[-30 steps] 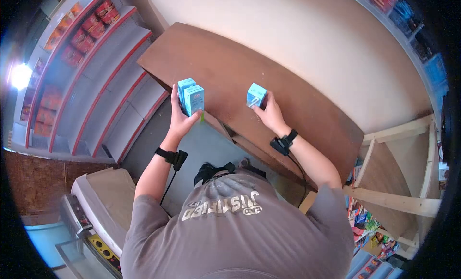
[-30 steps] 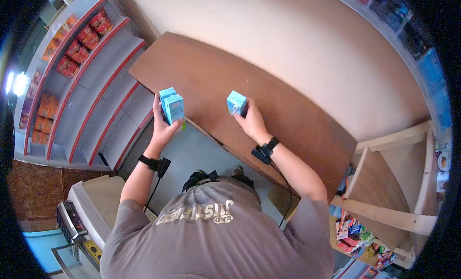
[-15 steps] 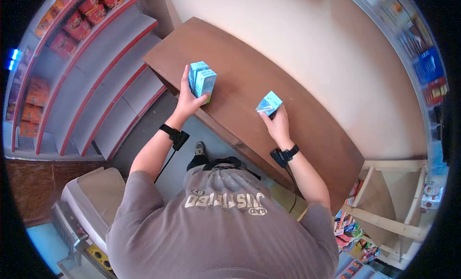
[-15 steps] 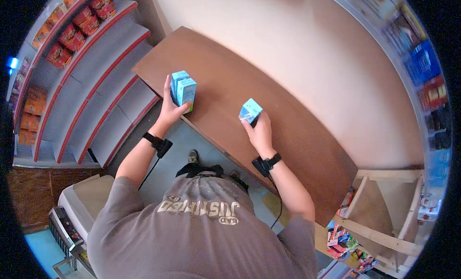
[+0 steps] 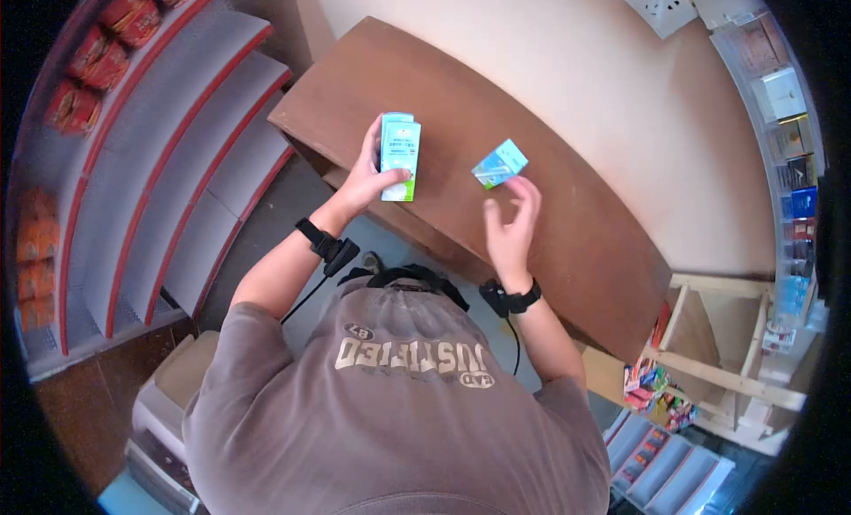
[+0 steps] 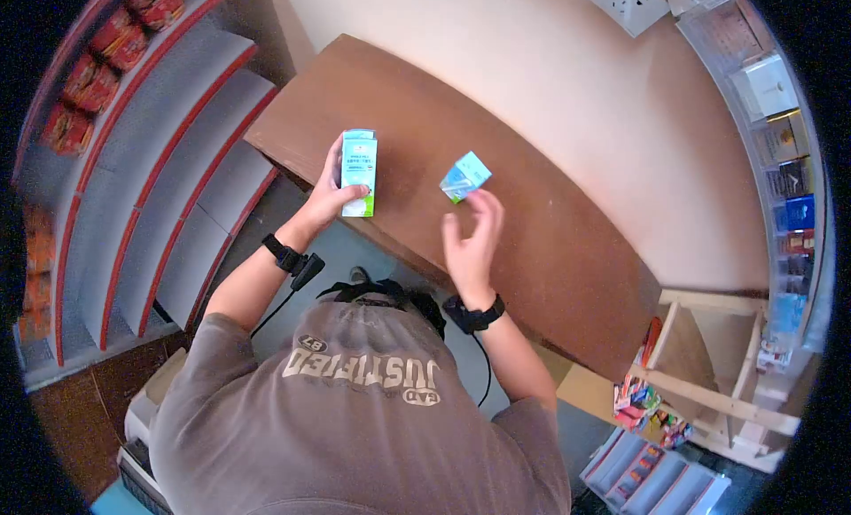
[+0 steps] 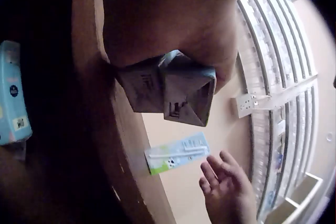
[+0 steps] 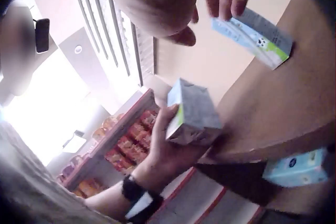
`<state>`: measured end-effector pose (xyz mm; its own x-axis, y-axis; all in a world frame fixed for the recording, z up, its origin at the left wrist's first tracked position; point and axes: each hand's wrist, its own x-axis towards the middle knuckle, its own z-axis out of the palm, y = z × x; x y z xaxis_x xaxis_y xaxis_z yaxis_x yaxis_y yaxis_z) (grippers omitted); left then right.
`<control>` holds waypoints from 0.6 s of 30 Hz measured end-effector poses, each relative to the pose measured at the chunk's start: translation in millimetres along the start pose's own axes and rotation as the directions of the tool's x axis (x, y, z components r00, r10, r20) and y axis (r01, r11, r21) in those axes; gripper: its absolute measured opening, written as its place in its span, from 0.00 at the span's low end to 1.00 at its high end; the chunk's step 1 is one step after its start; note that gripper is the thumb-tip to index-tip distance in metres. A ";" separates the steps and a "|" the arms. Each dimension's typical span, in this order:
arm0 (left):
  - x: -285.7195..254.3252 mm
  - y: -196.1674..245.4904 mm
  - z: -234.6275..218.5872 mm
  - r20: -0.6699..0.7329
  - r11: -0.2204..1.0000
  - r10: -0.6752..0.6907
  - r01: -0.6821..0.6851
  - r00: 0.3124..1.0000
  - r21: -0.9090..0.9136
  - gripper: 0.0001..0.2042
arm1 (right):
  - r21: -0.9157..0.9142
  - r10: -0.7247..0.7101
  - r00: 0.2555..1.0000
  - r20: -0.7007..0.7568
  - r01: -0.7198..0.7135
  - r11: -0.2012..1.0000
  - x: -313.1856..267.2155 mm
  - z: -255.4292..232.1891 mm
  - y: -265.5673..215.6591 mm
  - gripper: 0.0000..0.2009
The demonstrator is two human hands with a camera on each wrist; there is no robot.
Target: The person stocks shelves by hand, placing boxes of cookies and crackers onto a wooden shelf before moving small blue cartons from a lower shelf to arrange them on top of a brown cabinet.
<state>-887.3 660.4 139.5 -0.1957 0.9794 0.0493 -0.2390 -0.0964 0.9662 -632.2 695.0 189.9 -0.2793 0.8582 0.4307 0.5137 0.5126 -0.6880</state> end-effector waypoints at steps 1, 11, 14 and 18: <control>-1.2 1.3 5.2 0.019 1.000 -0.014 0.014 1.000 -0.010 0.50 | 0.153 0.003 0.994 0.110 -0.019 0.988 -4.9 1.6 -10.7 0.21; -14.4 13.3 36.2 0.007 0.992 -0.005 0.005 1.000 -0.127 0.30 | 0.579 0.267 0.808 0.526 -0.570 0.583 2.2 65.0 -43.8 0.24; -14.1 14.5 30.4 -0.053 0.966 -0.091 0.075 0.994 -0.249 0.27 | 0.590 0.255 0.766 0.590 -0.625 0.511 4.1 65.2 -51.1 0.23; -19.3 19.9 25.6 -0.121 0.960 -0.160 0.125 0.980 -0.252 0.24 | 0.597 0.329 0.638 0.696 -0.769 0.228 5.6 64.0 -56.3 0.20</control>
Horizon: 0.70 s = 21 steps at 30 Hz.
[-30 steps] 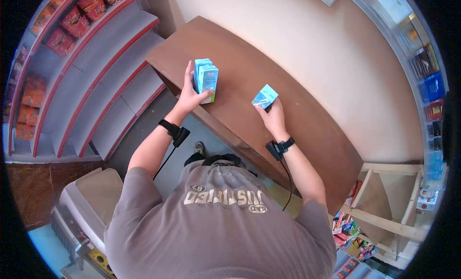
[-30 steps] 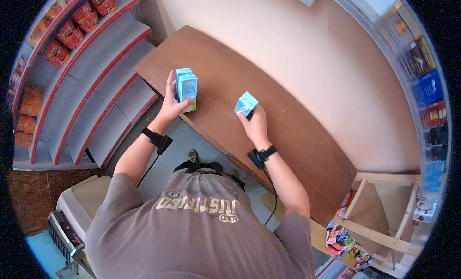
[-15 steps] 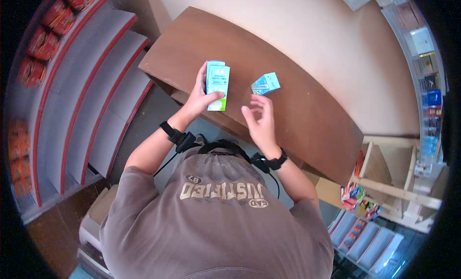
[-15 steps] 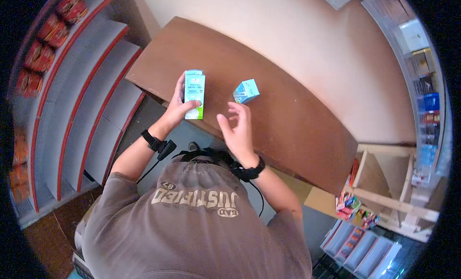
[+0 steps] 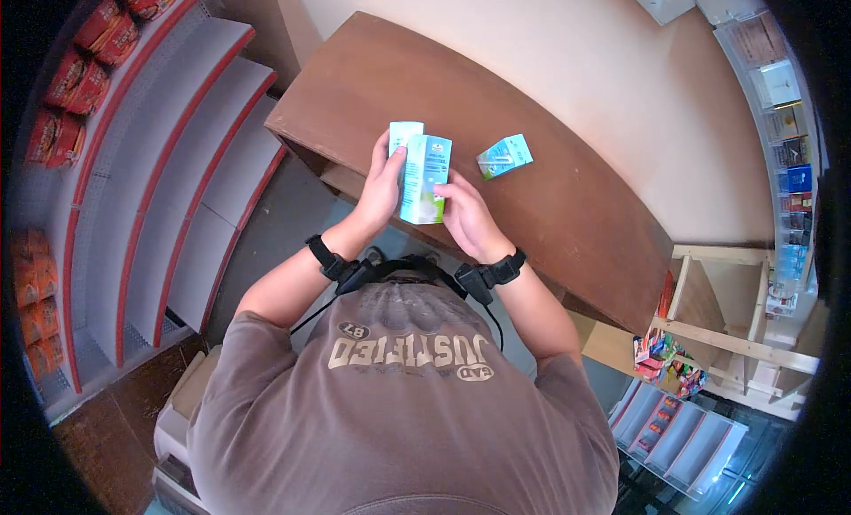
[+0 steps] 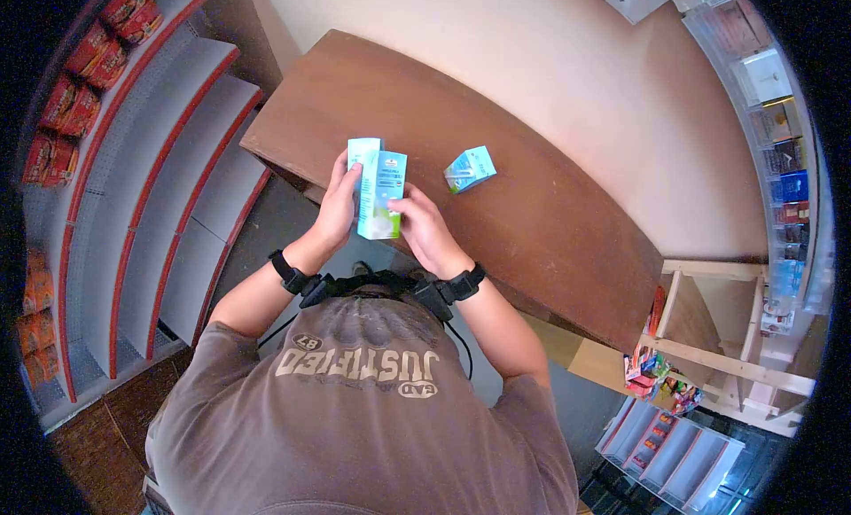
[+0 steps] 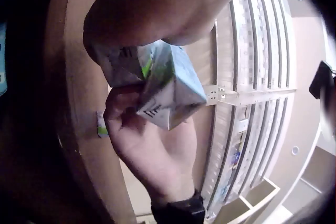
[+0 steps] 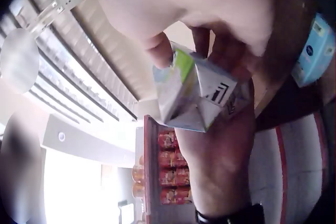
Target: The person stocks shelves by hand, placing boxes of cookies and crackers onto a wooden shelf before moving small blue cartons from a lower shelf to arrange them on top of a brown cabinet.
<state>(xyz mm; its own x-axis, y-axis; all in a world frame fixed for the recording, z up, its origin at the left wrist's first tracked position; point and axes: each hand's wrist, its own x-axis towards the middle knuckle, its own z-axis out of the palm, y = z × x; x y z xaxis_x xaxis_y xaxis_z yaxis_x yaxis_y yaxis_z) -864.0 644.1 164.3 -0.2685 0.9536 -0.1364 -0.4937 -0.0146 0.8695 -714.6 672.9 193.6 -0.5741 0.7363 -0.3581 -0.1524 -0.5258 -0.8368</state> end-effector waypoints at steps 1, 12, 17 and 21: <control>-0.7 1.6 -3.4 -0.017 0.999 -0.042 0.041 0.999 -0.032 0.24 | 0.167 0.063 0.997 0.038 -0.068 0.984 2.1 -5.4 3.9 0.20; -0.1 15.7 -17.7 -0.054 0.986 -0.078 0.069 0.995 -0.149 0.24 | 0.547 0.003 0.919 0.393 -0.237 0.803 11.7 -21.7 0.5 0.24; 3.2 13.7 -24.0 -0.048 0.993 -0.070 0.065 0.996 -0.093 0.24 | 0.418 0.054 0.988 0.147 -0.112 0.901 17.1 -17.9 -7.7 0.27; 1.3 16.7 -21.3 -0.037 0.991 -0.114 0.111 0.993 -0.076 0.23 | 0.475 0.094 0.930 0.354 -0.265 0.839 23.6 -27.6 1.1 0.29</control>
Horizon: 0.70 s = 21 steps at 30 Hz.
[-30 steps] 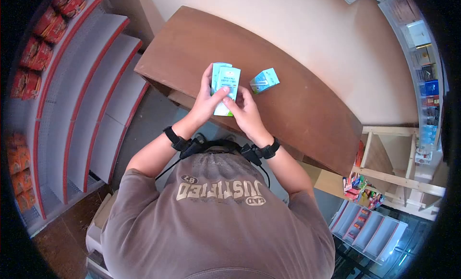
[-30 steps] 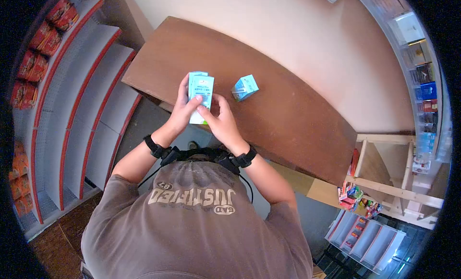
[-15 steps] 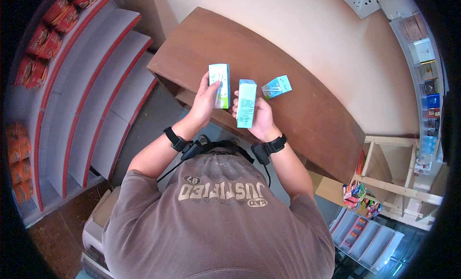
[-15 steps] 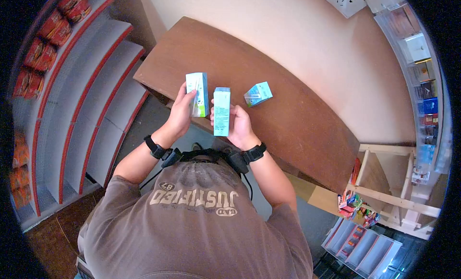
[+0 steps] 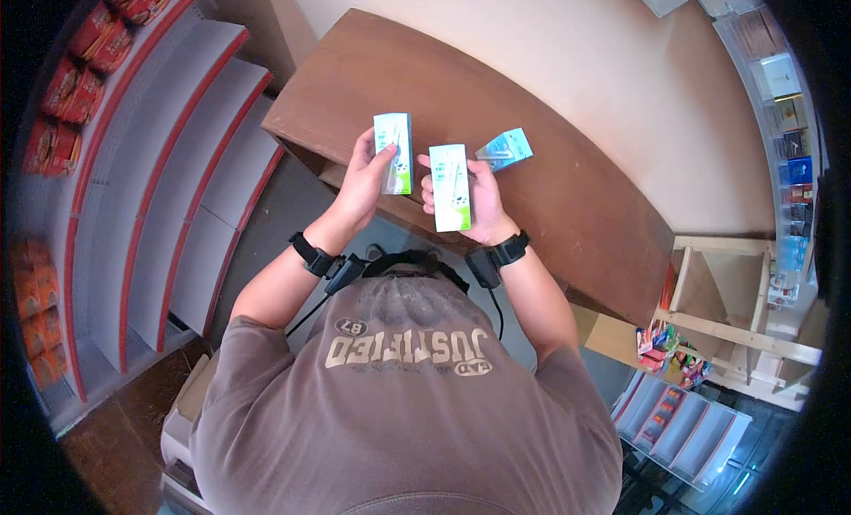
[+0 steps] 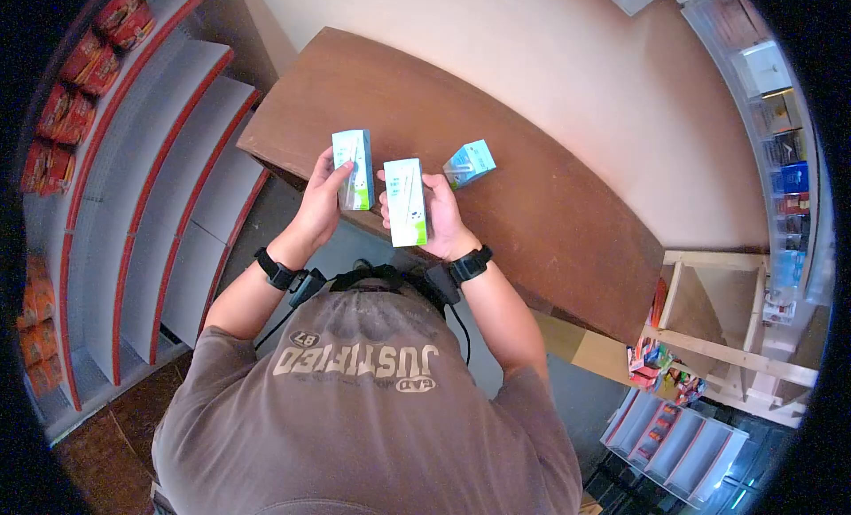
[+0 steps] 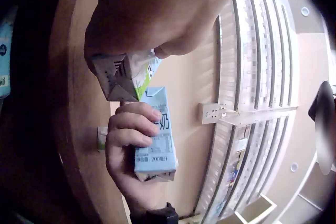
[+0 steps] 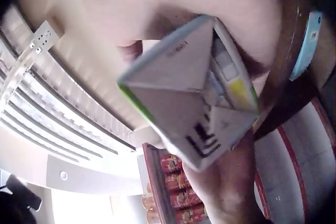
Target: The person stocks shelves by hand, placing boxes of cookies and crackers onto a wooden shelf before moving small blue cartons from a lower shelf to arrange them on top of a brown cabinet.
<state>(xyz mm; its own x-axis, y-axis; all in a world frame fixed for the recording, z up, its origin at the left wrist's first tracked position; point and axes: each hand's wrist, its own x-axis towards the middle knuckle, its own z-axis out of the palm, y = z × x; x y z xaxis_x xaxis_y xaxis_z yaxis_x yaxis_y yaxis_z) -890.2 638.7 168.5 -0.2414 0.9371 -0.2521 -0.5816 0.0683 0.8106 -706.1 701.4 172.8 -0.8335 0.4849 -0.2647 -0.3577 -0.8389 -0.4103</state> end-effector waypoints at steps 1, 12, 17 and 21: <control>-0.3 1.4 0.3 0.005 1.000 -0.008 0.008 1.000 0.000 0.24 | 0.057 0.069 0.994 0.088 -0.075 0.996 0.5 -1.7 1.3 0.30; 34.3 36.7 -11.8 0.282 0.793 0.225 -0.344 0.933 0.503 0.22 | -0.846 -0.532 0.840 -0.109 0.203 0.494 24.8 -4.6 -6.8 0.21; 76.1 56.2 -36.4 0.372 0.740 0.185 -0.378 0.909 0.556 0.23 | -0.949 -0.658 0.753 0.025 0.225 0.222 60.7 -14.0 -9.1 0.24; 89.7 64.0 -53.2 0.365 0.827 0.066 -0.255 0.929 0.501 0.23 | -0.983 -0.693 0.698 0.179 0.096 -0.156 62.6 -7.4 -9.6 0.26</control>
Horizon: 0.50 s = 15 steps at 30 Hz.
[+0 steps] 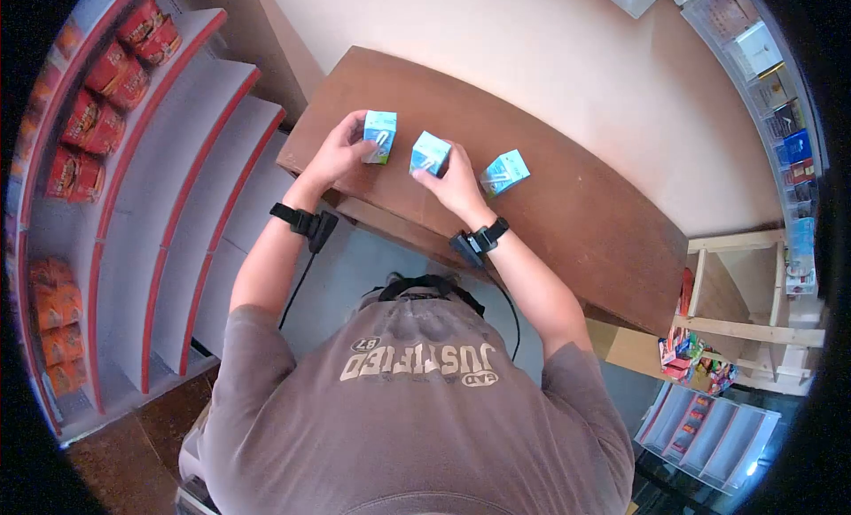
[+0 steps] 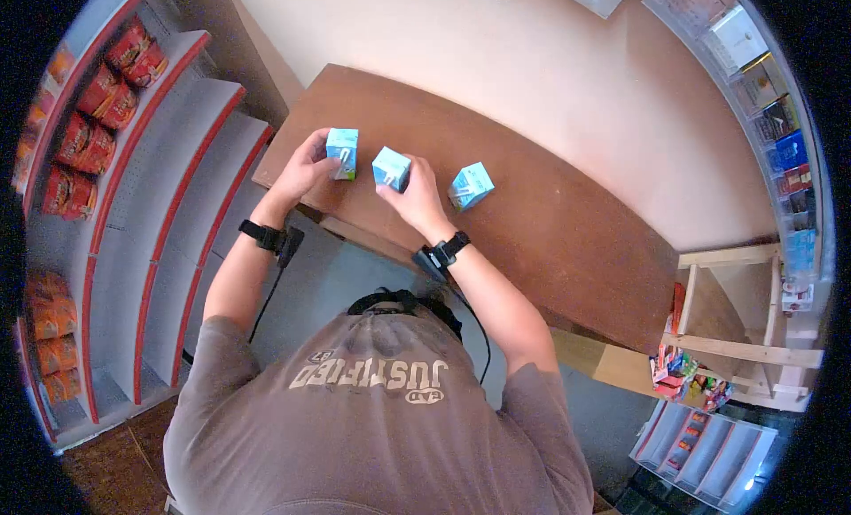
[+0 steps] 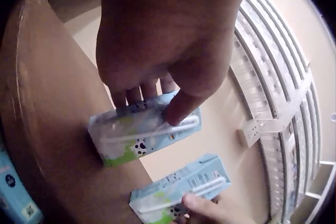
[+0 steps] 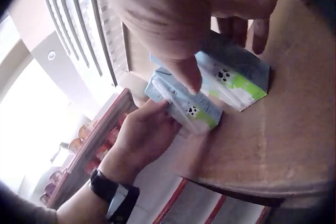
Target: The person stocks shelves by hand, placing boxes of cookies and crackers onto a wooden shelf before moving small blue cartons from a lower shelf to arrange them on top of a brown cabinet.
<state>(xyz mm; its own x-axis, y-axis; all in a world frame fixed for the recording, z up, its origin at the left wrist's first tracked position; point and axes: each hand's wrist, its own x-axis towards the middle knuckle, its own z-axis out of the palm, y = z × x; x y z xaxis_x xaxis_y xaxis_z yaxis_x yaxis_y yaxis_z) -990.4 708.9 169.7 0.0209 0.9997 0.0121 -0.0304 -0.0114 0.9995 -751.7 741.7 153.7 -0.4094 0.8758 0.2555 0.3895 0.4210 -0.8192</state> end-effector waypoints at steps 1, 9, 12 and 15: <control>-0.1 0.0 -3.6 -0.024 1.000 -0.023 0.022 0.999 -0.009 0.24 | -0.119 -0.040 0.999 -0.010 0.039 0.992 -2.9 -4.3 -9.8 0.25; -11.7 -1.9 0.0 -0.101 0.985 -0.049 0.065 0.994 0.159 0.28 | -0.009 0.051 0.998 0.043 -0.051 0.999 9.6 11.6 0.5 0.24; -1.7 -10.0 -5.4 -0.094 0.966 0.036 -0.011 0.995 0.258 0.28 | -0.036 -0.009 1.000 0.004 0.009 0.999 18.4 24.6 -5.9 0.24; 2.9 -12.3 -6.3 -0.077 0.984 0.048 -0.034 0.996 0.176 0.28 | 0.006 -0.009 0.999 0.037 0.009 1.000 27.5 36.0 -3.6 0.24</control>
<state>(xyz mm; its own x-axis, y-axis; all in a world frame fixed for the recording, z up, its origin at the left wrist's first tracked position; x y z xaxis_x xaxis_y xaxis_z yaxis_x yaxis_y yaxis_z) -996.3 712.1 157.2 -0.0578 0.9966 0.0579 0.1455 -0.0490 0.9881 -794.1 755.7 145.2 -0.4428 0.8629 0.2437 0.3812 0.4272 -0.8199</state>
